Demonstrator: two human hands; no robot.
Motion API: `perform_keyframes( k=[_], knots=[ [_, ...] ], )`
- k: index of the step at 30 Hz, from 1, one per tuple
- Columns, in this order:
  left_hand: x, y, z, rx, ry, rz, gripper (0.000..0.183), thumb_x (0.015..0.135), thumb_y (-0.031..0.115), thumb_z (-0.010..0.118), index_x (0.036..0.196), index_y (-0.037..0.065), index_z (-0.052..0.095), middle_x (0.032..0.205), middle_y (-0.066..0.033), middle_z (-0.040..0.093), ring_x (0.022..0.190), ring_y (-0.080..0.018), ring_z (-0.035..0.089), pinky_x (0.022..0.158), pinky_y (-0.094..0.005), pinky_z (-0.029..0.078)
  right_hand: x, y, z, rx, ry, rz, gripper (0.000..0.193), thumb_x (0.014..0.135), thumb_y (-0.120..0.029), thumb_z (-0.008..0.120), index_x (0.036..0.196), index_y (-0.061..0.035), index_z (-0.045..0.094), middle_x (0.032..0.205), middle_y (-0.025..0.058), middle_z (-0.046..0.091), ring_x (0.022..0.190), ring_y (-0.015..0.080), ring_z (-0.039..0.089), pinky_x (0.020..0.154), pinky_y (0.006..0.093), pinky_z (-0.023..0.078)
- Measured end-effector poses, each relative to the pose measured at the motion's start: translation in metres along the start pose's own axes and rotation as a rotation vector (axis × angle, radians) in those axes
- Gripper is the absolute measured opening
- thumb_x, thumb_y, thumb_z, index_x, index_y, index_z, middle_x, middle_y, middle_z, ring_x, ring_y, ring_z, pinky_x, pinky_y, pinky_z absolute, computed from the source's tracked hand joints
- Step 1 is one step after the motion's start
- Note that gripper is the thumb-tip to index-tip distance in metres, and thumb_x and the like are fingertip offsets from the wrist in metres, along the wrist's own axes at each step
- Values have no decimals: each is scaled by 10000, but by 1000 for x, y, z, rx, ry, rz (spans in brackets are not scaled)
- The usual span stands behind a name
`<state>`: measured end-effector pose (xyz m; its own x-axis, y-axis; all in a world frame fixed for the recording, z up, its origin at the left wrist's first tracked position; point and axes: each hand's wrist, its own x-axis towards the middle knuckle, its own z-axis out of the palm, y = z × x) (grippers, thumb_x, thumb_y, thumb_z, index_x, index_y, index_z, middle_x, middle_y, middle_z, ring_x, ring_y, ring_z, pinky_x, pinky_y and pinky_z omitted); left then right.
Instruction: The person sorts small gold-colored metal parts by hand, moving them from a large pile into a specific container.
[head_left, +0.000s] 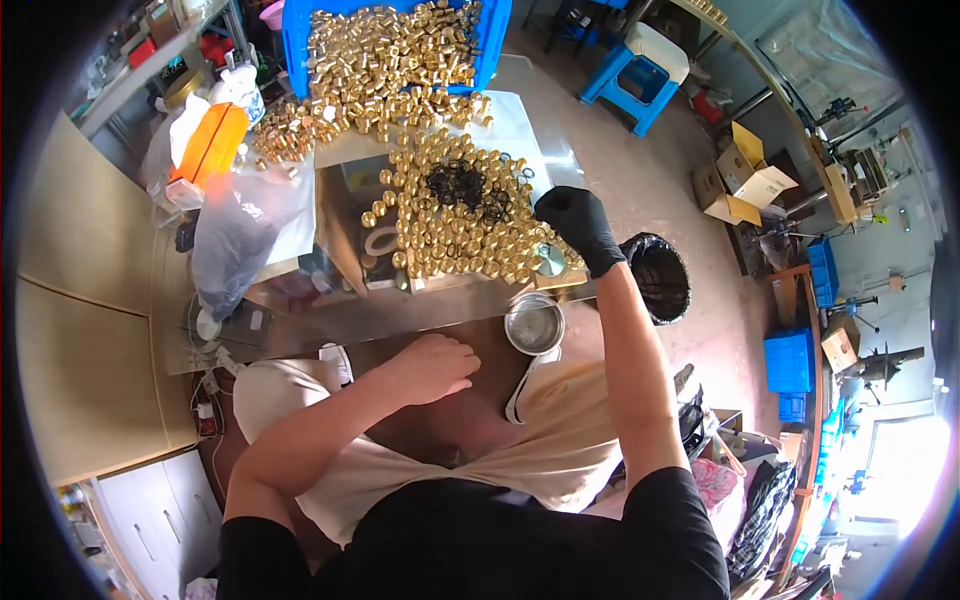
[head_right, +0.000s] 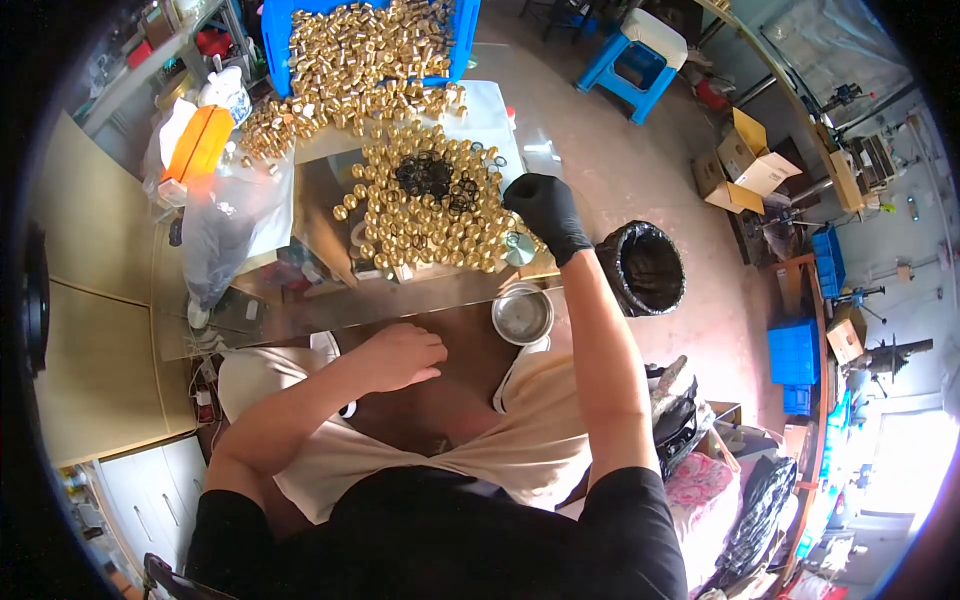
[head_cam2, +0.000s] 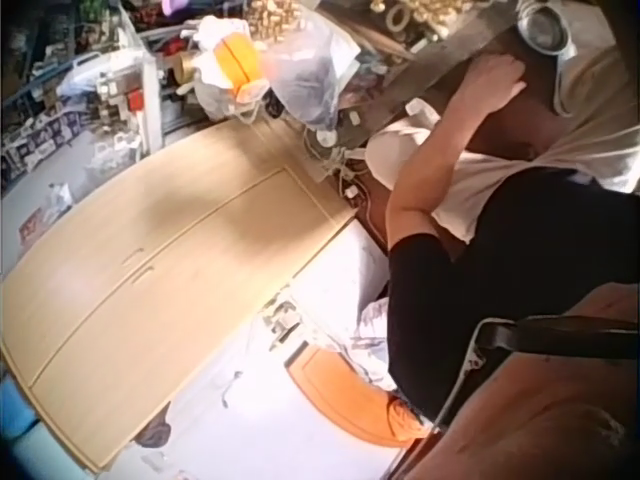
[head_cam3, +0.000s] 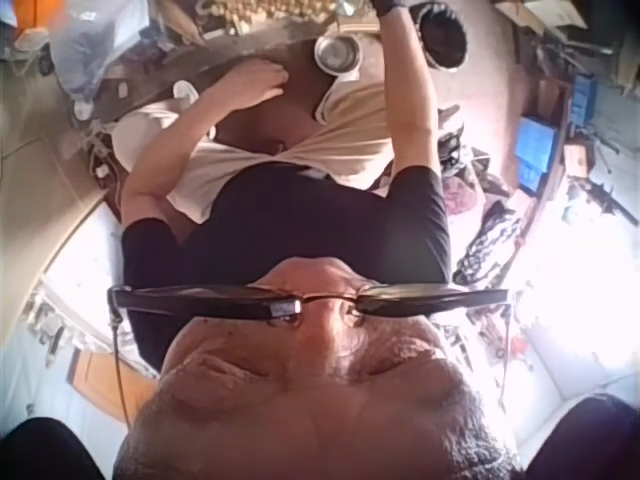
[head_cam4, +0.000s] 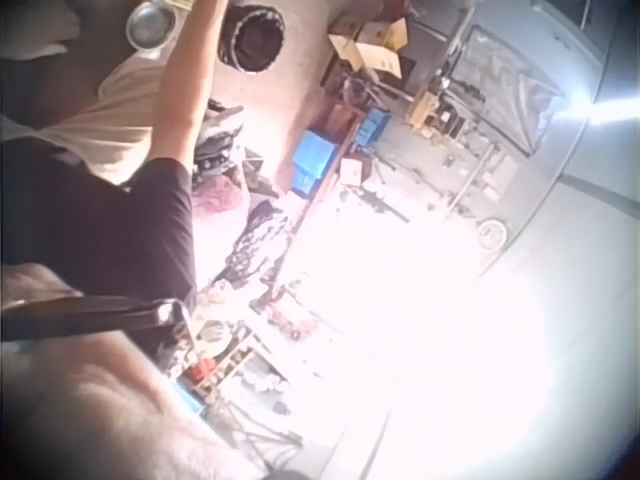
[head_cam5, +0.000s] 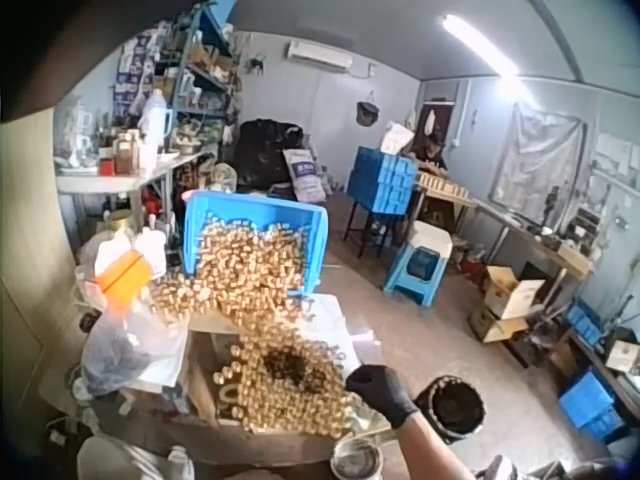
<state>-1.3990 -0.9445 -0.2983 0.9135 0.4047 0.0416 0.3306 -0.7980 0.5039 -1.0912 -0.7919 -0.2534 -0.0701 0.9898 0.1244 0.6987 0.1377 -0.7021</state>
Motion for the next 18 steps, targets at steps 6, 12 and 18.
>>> perform_keyframes(
  k=[6,12,18],
  knots=[
    [-4,7,-11,51,54,-32,227,854,265,715,969,93,621,948,-64,627,945,-278,634,837,-411,505,4,0,-8,-100,-24,36,181,765,-242,756,835,-74,760,801,116,737,721,261,714,695,353,550],
    [9,33,-26,58,35,29,232,849,266,725,947,91,609,930,-62,623,923,-266,635,817,-399,507,-2,1,-22,-158,218,-31,120,749,-145,778,837,-68,753,807,117,735,740,265,722,707,344,556],
    [19,29,-24,25,30,56,236,846,268,728,941,90,606,926,-63,615,927,-261,630,814,-396,505,-6,-15,-14,-250,200,-163,106,771,-78,777,862,-39,740,834,120,722,760,256,713,713,339,553]
  ],
)
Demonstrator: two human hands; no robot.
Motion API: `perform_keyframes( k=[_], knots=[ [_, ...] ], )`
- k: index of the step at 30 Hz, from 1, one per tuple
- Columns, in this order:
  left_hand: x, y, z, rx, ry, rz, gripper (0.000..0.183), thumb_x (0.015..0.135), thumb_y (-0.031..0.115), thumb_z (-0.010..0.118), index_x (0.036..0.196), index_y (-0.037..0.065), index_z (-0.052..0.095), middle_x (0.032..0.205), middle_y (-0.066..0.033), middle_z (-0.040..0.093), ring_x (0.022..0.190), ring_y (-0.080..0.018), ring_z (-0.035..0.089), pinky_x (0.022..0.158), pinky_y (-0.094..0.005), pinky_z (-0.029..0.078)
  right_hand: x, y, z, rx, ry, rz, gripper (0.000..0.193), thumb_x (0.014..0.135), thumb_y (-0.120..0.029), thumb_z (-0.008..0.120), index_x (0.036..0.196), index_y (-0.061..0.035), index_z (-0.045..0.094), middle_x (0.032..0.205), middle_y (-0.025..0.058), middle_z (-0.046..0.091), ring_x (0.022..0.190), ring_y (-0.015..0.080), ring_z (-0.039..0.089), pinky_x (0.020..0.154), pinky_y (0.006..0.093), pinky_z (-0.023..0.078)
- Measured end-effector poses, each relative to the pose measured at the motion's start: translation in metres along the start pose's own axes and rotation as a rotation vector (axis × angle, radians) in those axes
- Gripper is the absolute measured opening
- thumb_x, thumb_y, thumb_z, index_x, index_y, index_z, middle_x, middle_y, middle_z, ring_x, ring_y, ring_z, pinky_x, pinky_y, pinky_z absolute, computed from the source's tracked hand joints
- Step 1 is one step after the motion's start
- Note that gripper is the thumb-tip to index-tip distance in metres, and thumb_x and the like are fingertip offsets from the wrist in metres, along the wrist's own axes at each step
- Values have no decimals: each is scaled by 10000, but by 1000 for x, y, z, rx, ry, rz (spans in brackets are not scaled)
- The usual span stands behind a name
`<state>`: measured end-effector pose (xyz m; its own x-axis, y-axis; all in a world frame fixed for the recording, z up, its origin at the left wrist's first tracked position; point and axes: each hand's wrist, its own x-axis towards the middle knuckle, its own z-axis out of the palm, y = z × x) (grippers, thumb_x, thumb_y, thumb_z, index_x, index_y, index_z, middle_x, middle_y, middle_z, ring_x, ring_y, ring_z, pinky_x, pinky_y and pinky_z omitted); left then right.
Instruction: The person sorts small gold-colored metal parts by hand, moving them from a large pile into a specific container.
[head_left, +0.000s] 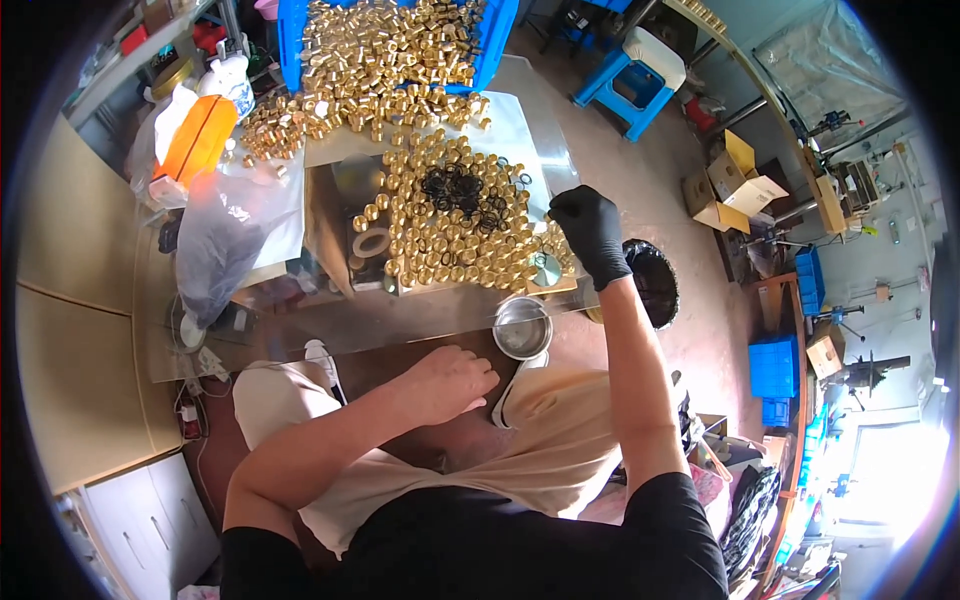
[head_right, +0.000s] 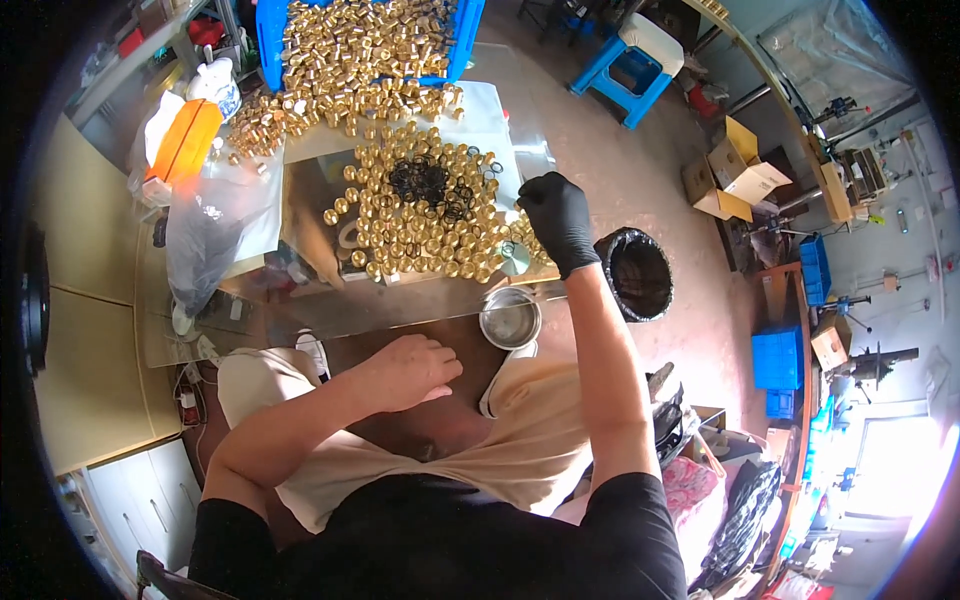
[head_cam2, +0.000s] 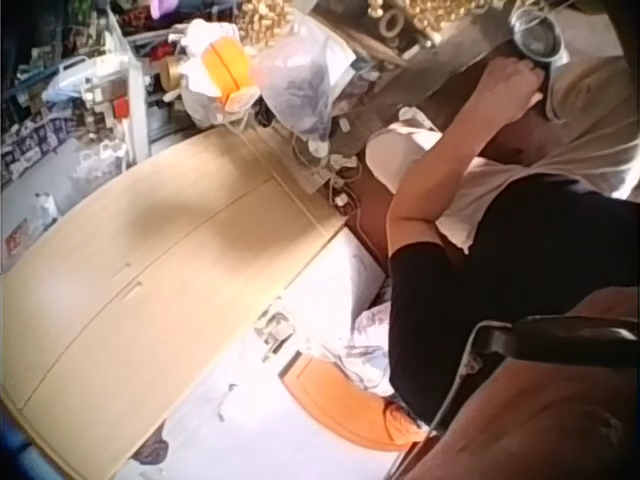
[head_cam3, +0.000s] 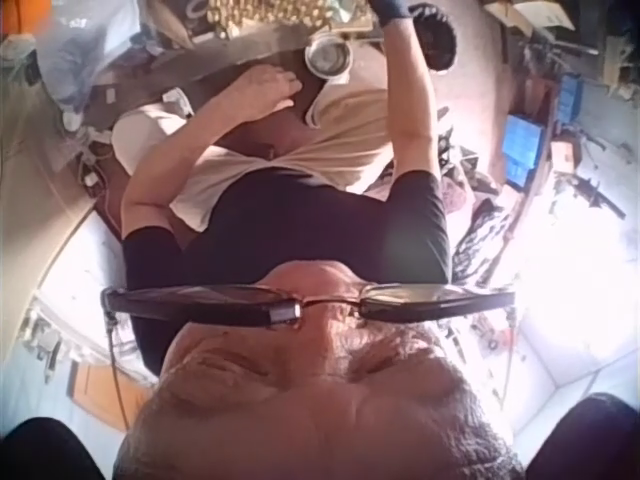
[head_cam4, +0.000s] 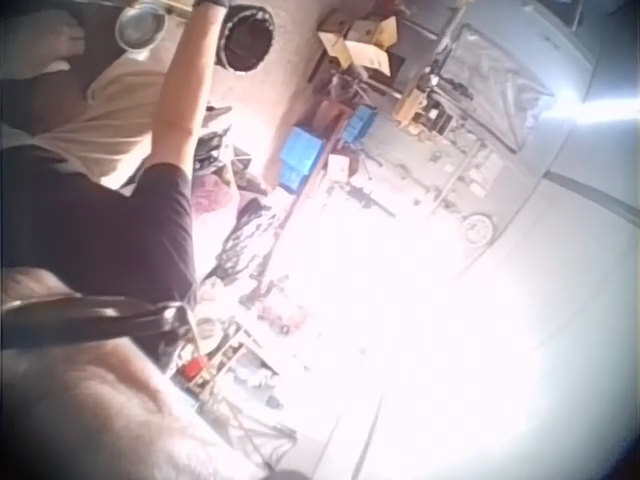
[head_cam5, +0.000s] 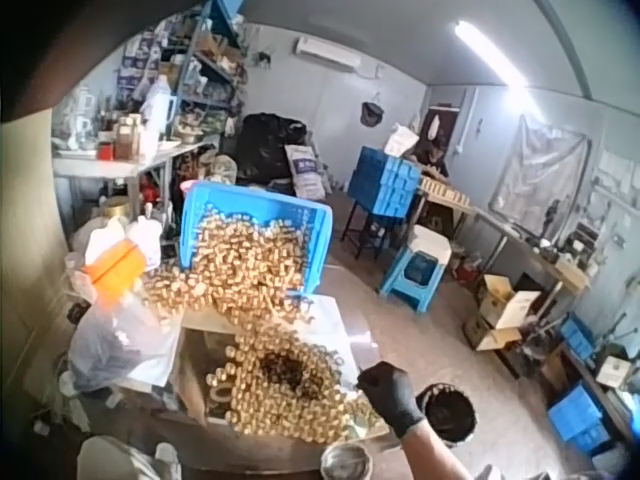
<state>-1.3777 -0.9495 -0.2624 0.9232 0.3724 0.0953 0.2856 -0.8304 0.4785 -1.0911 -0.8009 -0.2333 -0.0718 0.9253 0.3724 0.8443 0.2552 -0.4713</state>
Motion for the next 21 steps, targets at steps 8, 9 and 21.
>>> perform_keyframes(
  k=[8,9,21],
  knots=[
    [-5,-8,19,69,-62,-20,182,859,244,699,919,97,609,911,-53,612,911,-246,634,802,-391,507,-16,-16,12,-552,-41,-233,59,835,-73,580,806,-52,627,877,154,616,782,331,663,681,413,563],
    [-4,-9,21,69,-54,-29,160,854,221,690,913,97,608,900,-52,612,899,-243,636,794,-388,509,-17,-14,14,-539,-36,-201,57,840,-106,616,809,-66,641,861,150,612,782,340,655,680,430,551],
    [-9,-7,17,25,6,-16,133,806,135,683,902,90,602,879,-57,617,874,-263,638,786,-398,513,-19,0,-6,-224,-27,-183,85,876,-91,668,934,-63,722,872,142,678,782,315,690,693,383,554]
  ],
)
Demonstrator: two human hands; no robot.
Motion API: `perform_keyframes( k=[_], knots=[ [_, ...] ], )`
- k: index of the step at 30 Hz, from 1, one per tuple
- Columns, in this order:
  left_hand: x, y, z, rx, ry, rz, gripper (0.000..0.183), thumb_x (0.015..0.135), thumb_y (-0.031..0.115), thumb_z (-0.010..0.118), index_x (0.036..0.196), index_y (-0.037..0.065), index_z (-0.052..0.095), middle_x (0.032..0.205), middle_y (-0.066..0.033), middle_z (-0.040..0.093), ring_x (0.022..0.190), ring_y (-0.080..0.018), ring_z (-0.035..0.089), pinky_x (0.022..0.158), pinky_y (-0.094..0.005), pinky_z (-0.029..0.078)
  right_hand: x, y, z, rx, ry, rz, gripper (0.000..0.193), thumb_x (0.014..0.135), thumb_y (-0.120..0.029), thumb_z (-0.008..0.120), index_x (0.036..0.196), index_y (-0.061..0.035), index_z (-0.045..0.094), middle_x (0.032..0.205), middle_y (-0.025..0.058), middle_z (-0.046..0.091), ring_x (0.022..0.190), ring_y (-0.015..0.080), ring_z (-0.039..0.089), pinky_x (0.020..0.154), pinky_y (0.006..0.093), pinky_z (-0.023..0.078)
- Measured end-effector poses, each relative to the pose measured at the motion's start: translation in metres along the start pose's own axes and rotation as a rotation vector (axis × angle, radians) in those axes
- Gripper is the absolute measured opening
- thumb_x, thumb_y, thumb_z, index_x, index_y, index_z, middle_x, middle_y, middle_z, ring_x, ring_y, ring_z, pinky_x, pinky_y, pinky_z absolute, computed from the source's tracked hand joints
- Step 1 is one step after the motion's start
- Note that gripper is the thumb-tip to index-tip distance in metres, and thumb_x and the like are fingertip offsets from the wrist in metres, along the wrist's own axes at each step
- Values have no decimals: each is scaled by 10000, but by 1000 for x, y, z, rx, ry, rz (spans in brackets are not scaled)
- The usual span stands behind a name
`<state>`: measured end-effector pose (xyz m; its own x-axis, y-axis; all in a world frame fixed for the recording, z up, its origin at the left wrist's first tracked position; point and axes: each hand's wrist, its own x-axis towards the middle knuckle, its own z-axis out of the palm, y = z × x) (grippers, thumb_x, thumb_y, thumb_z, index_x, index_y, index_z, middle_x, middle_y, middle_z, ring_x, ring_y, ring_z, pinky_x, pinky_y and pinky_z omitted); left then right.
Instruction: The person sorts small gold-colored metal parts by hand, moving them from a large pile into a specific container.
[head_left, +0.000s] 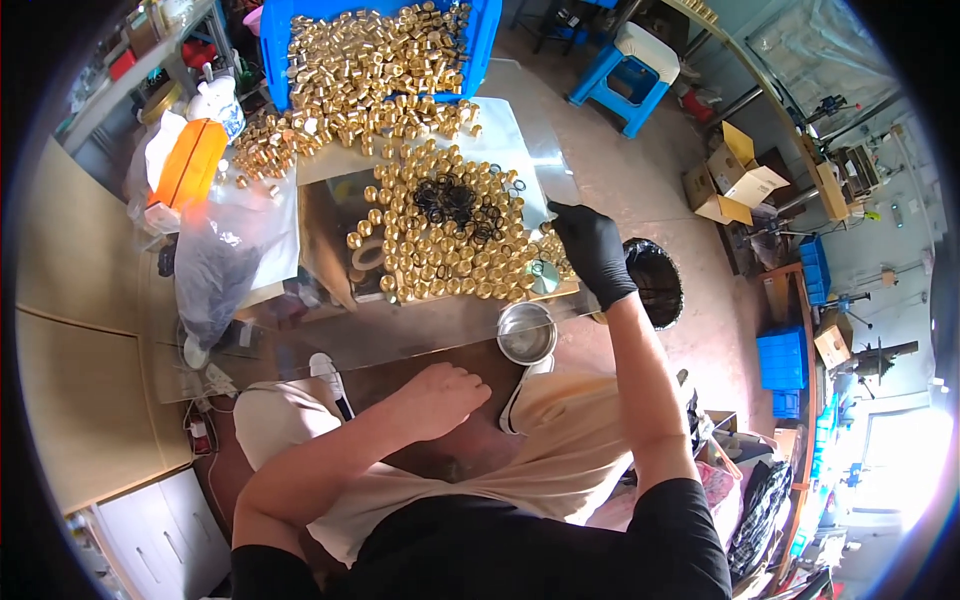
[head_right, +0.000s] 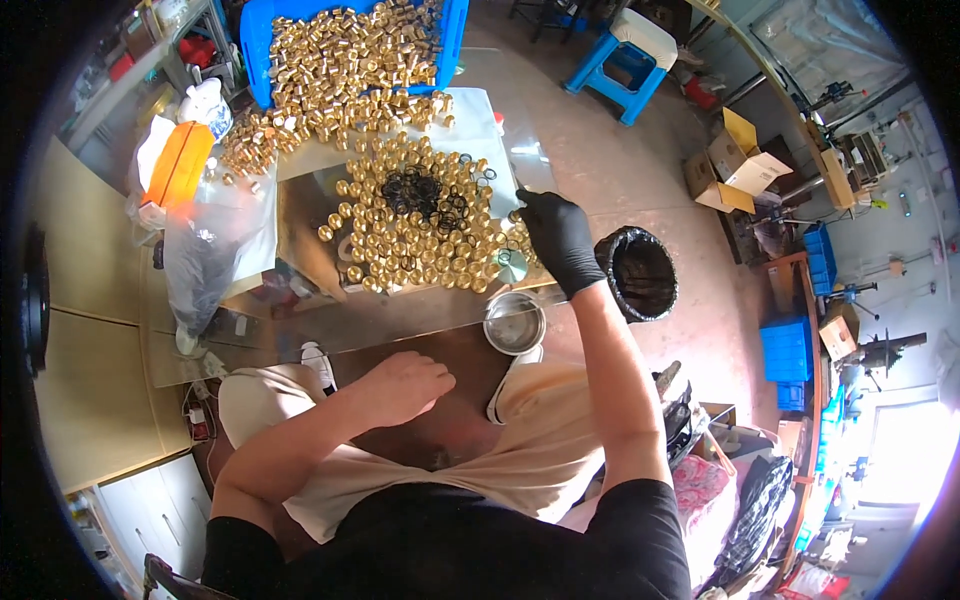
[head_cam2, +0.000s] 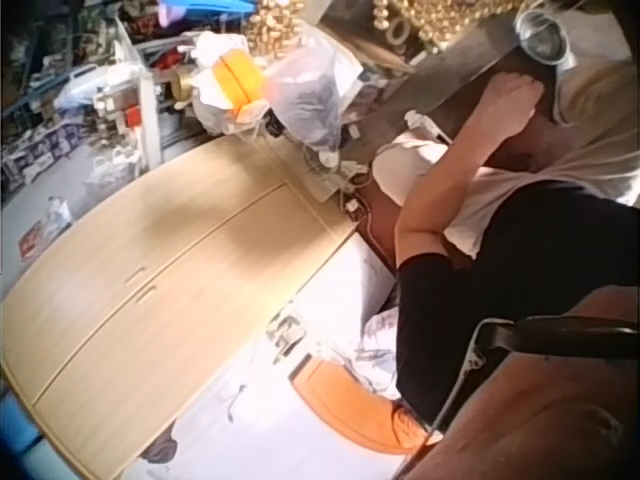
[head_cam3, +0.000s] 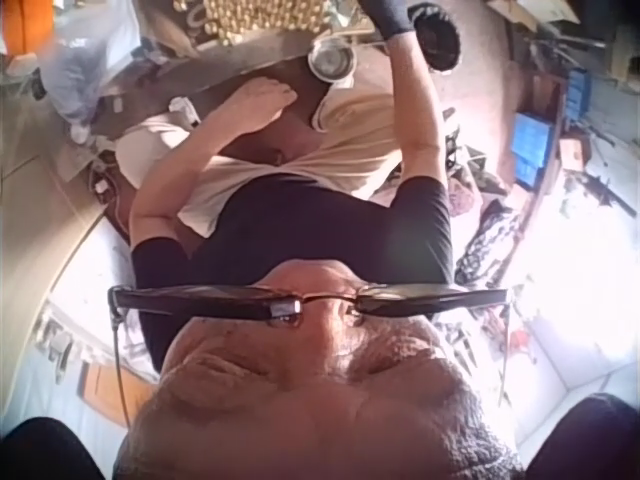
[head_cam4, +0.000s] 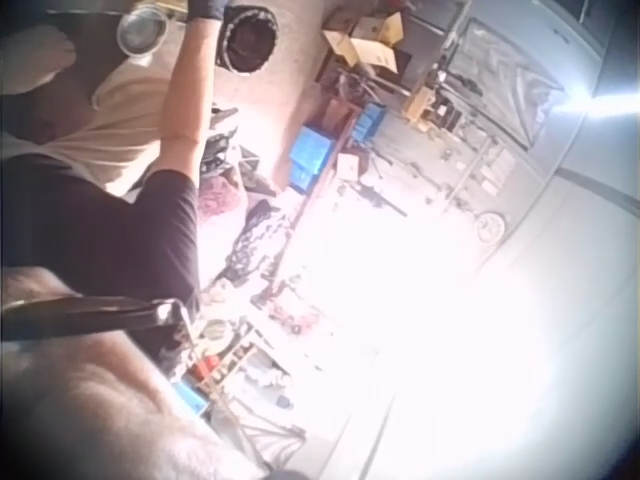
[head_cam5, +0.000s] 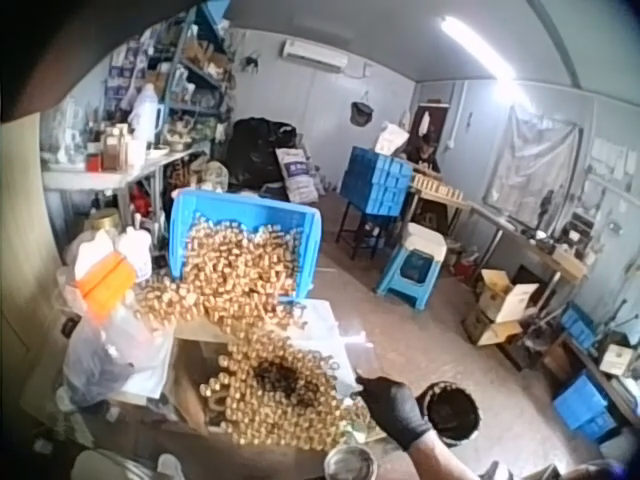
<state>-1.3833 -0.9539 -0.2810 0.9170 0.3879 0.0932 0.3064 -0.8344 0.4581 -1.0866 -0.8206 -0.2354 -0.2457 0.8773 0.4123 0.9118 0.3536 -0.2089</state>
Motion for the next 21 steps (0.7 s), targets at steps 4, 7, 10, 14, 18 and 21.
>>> perform_keyframes(
  k=[4,7,10,14,18,21],
  knots=[
    [0,0,-1,-37,-14,-22,145,821,146,697,914,87,602,891,-67,619,892,-273,634,798,-406,511,-1,5,-4,182,49,175,117,862,-92,720,968,-47,739,921,146,718,842,292,722,751,332,557],
    [0,0,2,-32,16,-19,145,837,161,699,916,89,601,889,-69,619,893,-272,634,803,-406,509,2,-4,1,200,34,126,112,830,-103,728,931,-57,716,918,145,689,838,328,692,734,385,549],
    [1,2,-2,-61,48,-8,140,846,173,693,915,92,602,887,-64,619,893,-269,634,805,-405,508,5,-3,8,136,14,59,105,806,-113,723,896,-68,692,922,148,660,840,363,665,727,434,538],
    [3,3,-1,-36,11,-11,142,855,191,688,915,95,602,887,-61,619,897,-265,634,805,-402,508,9,22,15,30,12,80,144,777,-120,733,905,-67,694,943,158,669,859,369,664,763,442,541],
    [-1,1,1,-17,7,-33,122,864,201,670,906,99,617,877,-57,633,882,-264,647,784,-405,508,18,16,1,39,-51,159,222,768,-149,755,971,-67,717,949,159,686,875,370,666,779,451,541],
    [-1,-1,4,-15,23,-25,105,866,194,660,899,97,633,872,-60,652,866,-270,663,766,-412,510,27,16,8,87,83,194,184,798,-176,730,954,-78,740,919,169,696,873,374,671,764,439,538]
  ],
)
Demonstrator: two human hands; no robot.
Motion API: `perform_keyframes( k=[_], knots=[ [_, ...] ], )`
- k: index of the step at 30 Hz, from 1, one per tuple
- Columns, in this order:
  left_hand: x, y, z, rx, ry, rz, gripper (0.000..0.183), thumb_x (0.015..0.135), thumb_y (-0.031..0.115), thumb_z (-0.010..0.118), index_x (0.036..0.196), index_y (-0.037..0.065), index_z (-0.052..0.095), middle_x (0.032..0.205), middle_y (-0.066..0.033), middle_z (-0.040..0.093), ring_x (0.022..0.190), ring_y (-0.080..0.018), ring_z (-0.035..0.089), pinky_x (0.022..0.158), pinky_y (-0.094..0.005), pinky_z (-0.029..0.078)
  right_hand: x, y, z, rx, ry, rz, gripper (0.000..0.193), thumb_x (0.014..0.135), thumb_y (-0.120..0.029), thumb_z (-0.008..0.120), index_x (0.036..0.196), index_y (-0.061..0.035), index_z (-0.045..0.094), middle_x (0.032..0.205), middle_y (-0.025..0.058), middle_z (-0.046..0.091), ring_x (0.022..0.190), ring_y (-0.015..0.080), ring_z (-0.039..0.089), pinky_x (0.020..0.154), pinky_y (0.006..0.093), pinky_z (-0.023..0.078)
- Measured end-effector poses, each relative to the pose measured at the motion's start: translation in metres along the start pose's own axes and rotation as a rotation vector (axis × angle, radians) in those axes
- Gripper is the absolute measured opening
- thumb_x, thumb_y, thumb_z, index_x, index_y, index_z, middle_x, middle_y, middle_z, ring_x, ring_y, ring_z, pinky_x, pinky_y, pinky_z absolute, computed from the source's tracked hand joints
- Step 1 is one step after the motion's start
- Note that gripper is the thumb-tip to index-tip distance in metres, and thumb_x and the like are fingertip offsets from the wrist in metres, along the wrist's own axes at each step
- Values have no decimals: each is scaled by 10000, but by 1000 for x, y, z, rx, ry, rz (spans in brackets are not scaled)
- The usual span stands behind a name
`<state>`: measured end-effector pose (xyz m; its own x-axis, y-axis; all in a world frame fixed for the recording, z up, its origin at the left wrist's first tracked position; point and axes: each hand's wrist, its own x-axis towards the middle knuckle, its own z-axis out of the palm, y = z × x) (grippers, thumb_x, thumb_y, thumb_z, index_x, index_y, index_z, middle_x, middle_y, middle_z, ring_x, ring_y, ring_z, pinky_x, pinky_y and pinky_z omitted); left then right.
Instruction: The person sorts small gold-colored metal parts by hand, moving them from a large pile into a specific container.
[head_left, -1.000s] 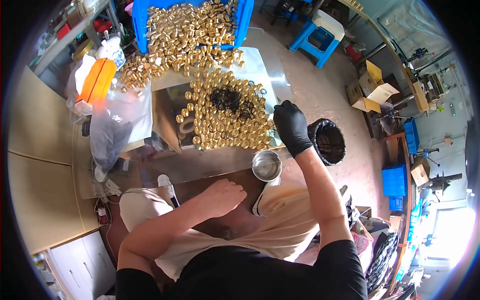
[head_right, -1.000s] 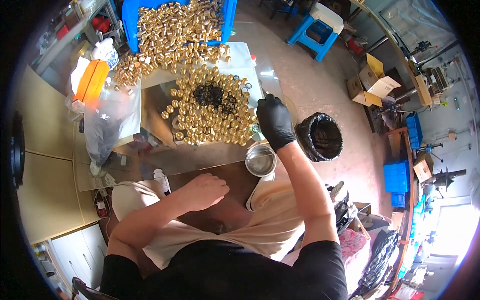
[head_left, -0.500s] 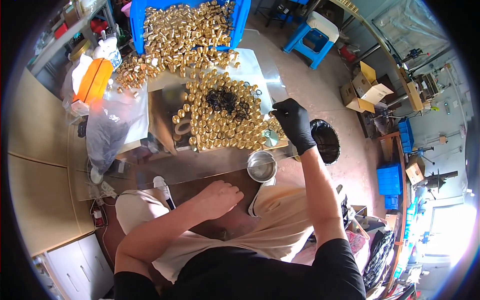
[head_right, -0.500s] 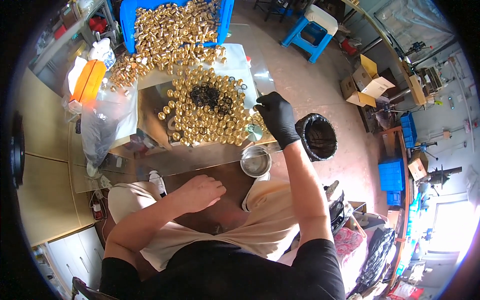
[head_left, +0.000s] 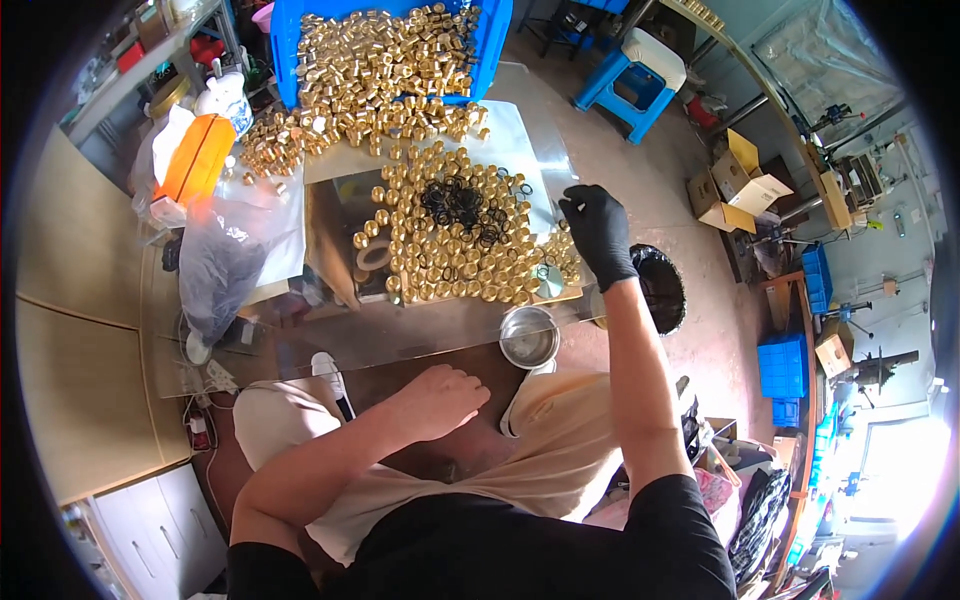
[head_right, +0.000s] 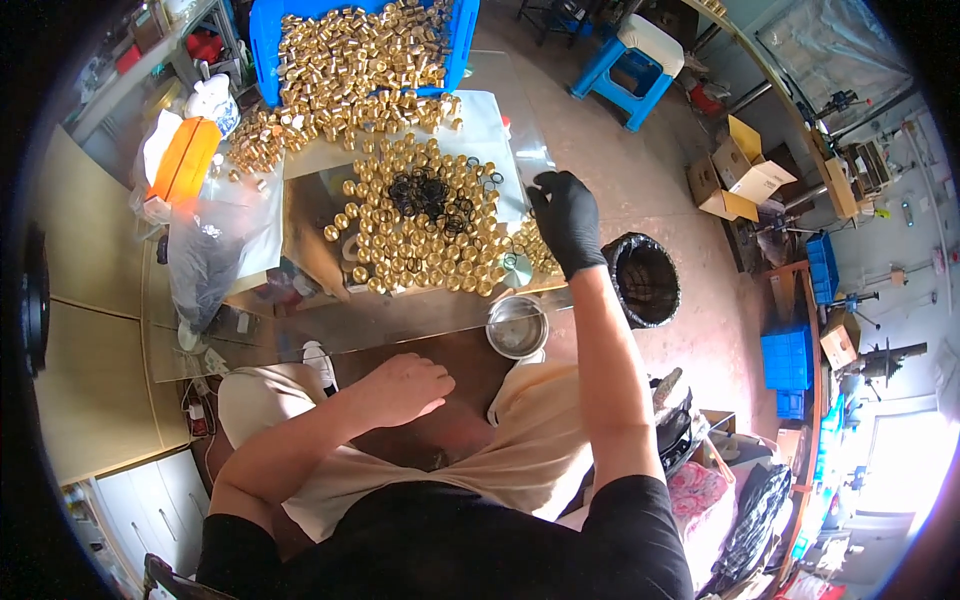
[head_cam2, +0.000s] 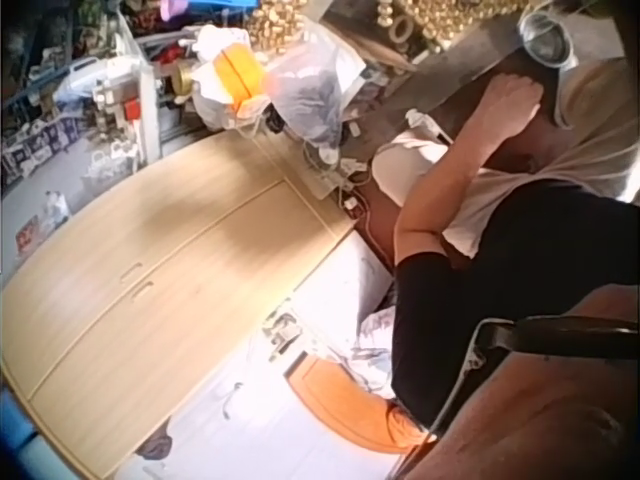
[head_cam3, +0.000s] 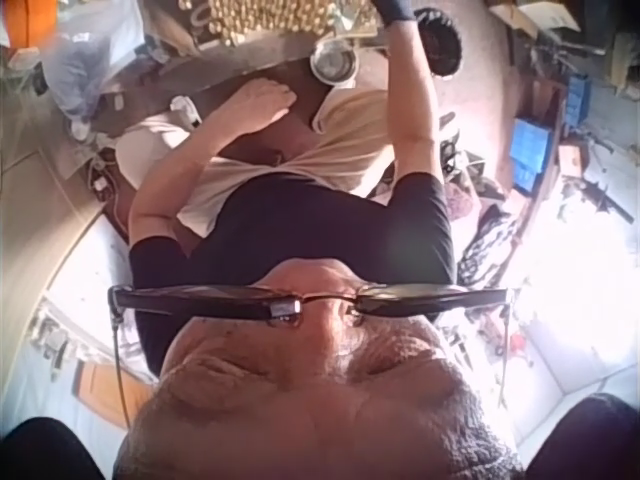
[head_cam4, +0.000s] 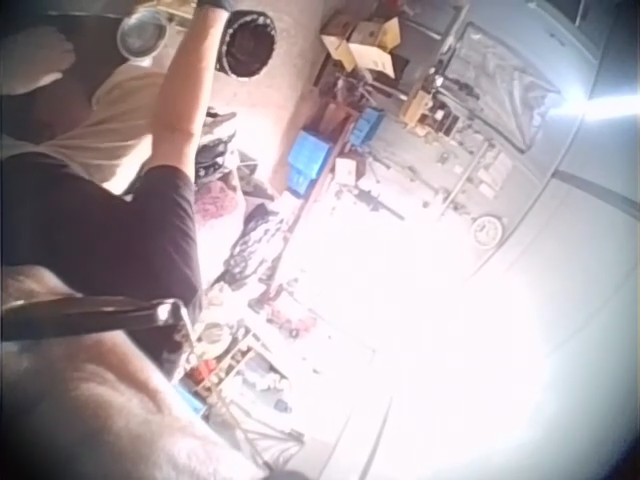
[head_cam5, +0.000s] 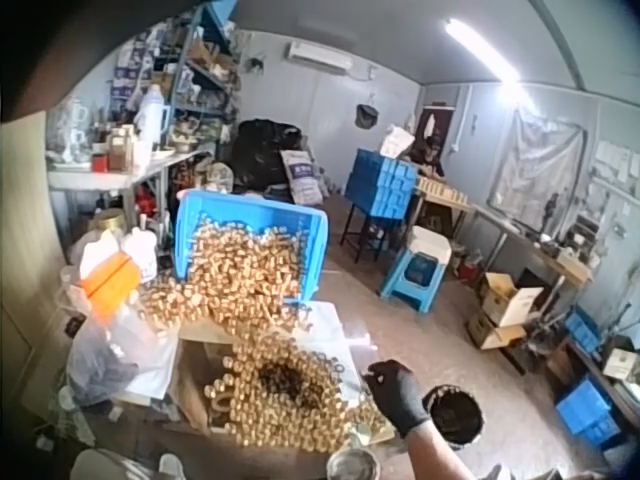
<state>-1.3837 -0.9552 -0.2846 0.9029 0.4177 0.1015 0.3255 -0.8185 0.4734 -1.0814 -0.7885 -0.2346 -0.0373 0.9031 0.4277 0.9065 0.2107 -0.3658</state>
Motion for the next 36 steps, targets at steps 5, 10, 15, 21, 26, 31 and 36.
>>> perform_keyframes(
  k=[5,10,15,21,26,31,36],
  knots=[
    [5,-6,4,-28,-60,-18,115,855,185,675,893,83,639,878,-77,670,885,-286,672,770,-418,517,27,-21,40,72,44,53,126,810,-197,695,842,-87,748,865,164,706,816,366,690,735,427,544],
    [12,-9,5,-39,-103,-54,173,844,199,702,936,74,626,913,-85,653,901,-301,656,801,-436,520,39,-10,52,38,-24,74,138,822,-206,714,847,-75,751,822,134,723,767,304,712,714,369,547],
    [7,-12,0,-54,-71,-78,180,840,200,704,951,81,627,928,-76,649,922,-294,654,815,-430,518,37,-15,36,119,30,38,111,795,-163,732,825,-57,746,798,117,731,719,246,714,685,328,543],
    [6,-8,0,-54,-51,-66,186,837,201,705,960,86,625,941,-65,642,937,-279,646,829,-421,512,24,-28,35,159,-123,76,138,777,-196,725,851,-88,767,806,118,736,721,282,712,685,363,547],
    [6,-7,0,-50,-10,-52,190,831,200,710,955,85,625,933,-66,641,935,-271,641,827,-412,511,24,-21,34,127,-139,87,144,771,-195,730,859,-90,775,815,125,737,736,291,715,700,370,552],
    [5,-5,-2,-45,-30,-43,191,825,201,713,947,81,628,929,-70,647,932,-276,646,826,-414,516,18,-18,32,146,-150,77,156,766,-199,736,868,-90,782,826,135,738,748,304,718,714,373,559],
    [7,-4,1,-37,-24,-32,203,825,203,717,960,80,629,933,-72,649,931,-277,648,828,-414,517,15,-17,27,149,-176,59,141,766,-197,737,853,-96,783,812,128,737,743,304,717,714,373,559]
  ],
)
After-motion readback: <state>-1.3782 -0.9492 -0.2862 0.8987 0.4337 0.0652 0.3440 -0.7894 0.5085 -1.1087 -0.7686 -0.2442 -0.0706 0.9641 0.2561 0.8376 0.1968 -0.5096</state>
